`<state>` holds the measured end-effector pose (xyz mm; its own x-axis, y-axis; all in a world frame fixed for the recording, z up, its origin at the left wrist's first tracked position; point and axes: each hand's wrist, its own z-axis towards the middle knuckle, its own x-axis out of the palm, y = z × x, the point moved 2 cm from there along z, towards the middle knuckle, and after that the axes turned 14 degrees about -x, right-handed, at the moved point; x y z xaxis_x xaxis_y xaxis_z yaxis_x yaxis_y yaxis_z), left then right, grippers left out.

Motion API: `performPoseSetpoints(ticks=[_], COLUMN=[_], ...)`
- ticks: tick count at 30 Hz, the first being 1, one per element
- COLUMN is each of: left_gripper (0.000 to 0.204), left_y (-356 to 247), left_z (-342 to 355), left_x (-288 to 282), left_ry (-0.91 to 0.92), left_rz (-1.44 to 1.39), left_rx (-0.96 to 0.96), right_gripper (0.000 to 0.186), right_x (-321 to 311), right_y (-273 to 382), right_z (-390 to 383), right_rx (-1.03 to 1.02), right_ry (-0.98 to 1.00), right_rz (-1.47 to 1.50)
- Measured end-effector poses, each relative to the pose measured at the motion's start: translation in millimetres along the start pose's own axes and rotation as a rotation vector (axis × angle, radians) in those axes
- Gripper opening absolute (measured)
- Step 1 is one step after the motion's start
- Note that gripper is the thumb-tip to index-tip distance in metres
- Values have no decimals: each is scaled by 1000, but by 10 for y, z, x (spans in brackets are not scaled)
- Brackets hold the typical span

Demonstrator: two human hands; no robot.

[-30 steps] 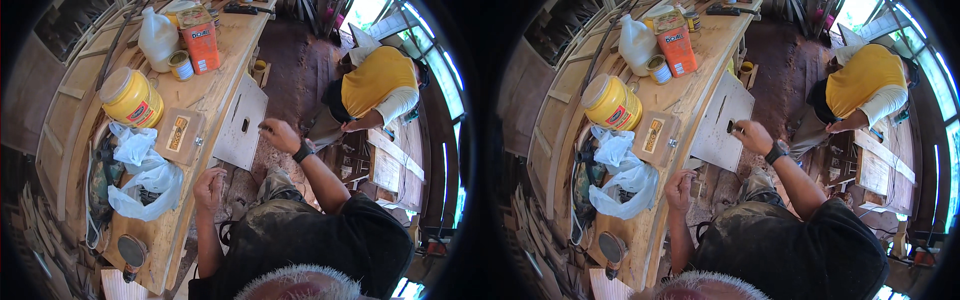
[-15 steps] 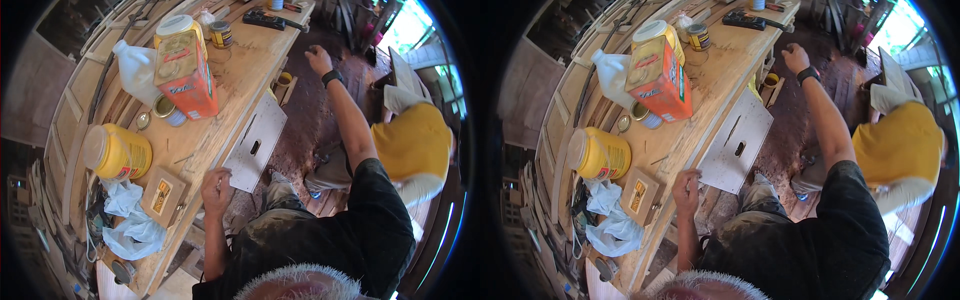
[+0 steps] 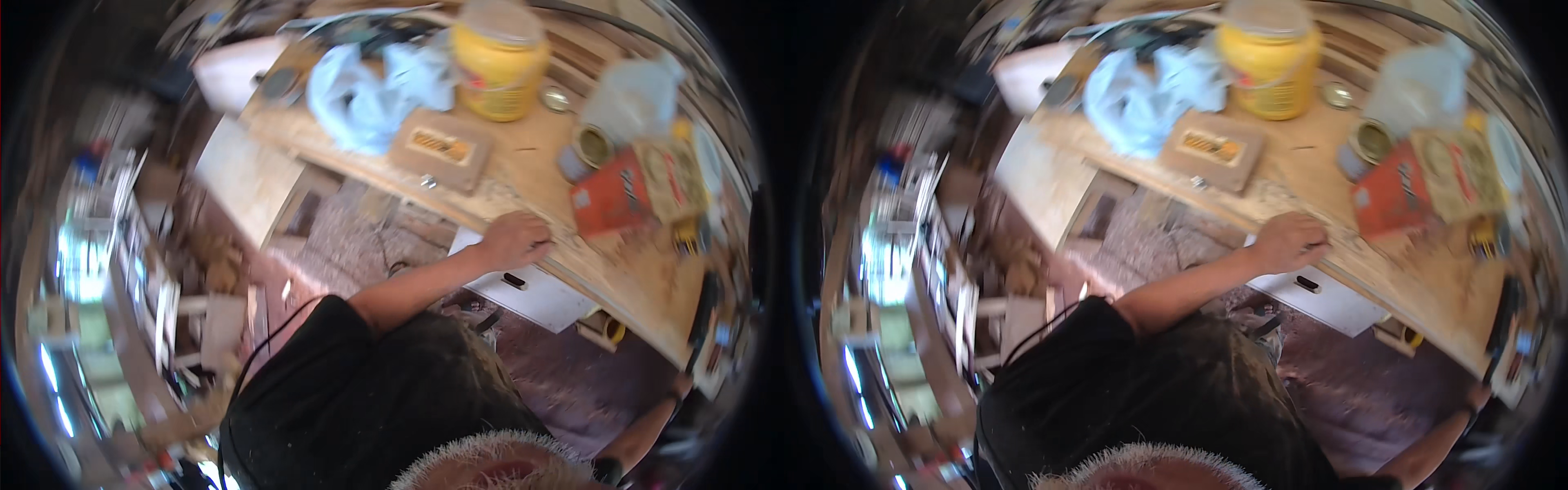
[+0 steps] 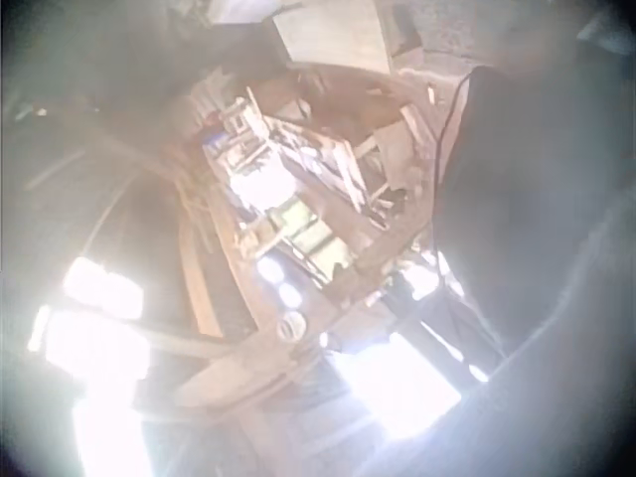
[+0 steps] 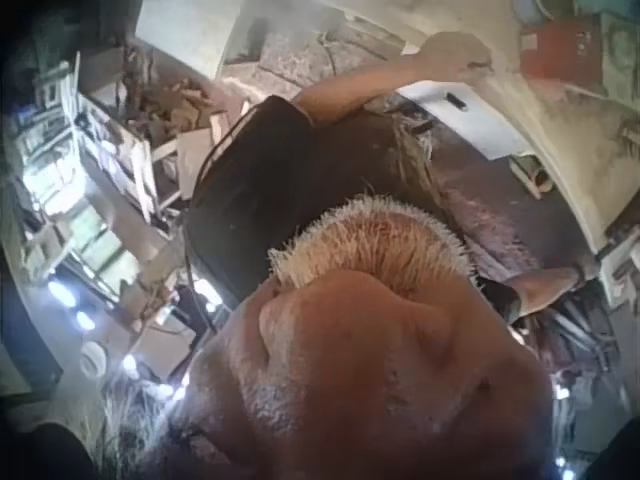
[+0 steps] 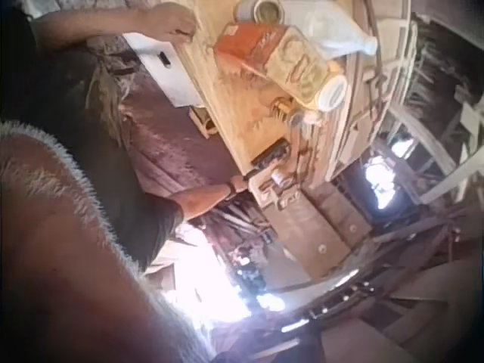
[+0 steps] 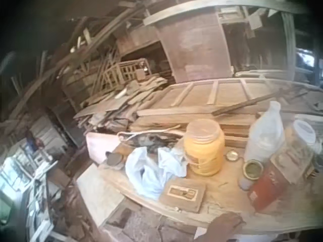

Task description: The person uses a hammer to join wooden boards and then replaces the sandpaper disc on a handheld orbital sander.

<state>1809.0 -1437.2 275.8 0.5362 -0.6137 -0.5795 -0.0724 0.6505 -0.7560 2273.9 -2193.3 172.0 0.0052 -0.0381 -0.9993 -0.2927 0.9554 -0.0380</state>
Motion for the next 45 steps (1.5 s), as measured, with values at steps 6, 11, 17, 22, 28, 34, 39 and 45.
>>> performPoseSetpoints(ticks=[6, 11, 17, 22, 28, 34, 39, 45], left_gripper=[24, 27, 29, 32, 32, 40, 50, 55], left_y=[15, 32, 34, 81, 144, 159, 207, 576], left_z=[-9, -35, -66, -80, -91, -265, -746, -1231], left_x=[-36, -28, -44, -21, -99, -338, -802, -1490], left_ry=[-20, -14, 18, 27, 126, 409, 528, 596], left_rz=[6, 10, -36, -47, -173, -434, -521, -551], left_rx=[16, 3, -31, 9, 33, -96, 0, -51], right_gripper=[52, 42, 31, 21, 23, 30, 26, 26], right_x=[-492, -981, -1375, -1653, -2329, -3128, -3371, -3207], right_y=[483, 547, 982, 1509, 2241, 3462, 4754, 6567], right_z=[178, 348, 437, 304, -45, -761, -1397, -2163], right_rx=[105, 22, 204, 388, 492, 109, -132, -206], right_ry=[125, 42, -139, -391, -689, -857, -642, -753], right_rz=[2, -107, 385, 1141, 1105, 1222, 1680, 1496])
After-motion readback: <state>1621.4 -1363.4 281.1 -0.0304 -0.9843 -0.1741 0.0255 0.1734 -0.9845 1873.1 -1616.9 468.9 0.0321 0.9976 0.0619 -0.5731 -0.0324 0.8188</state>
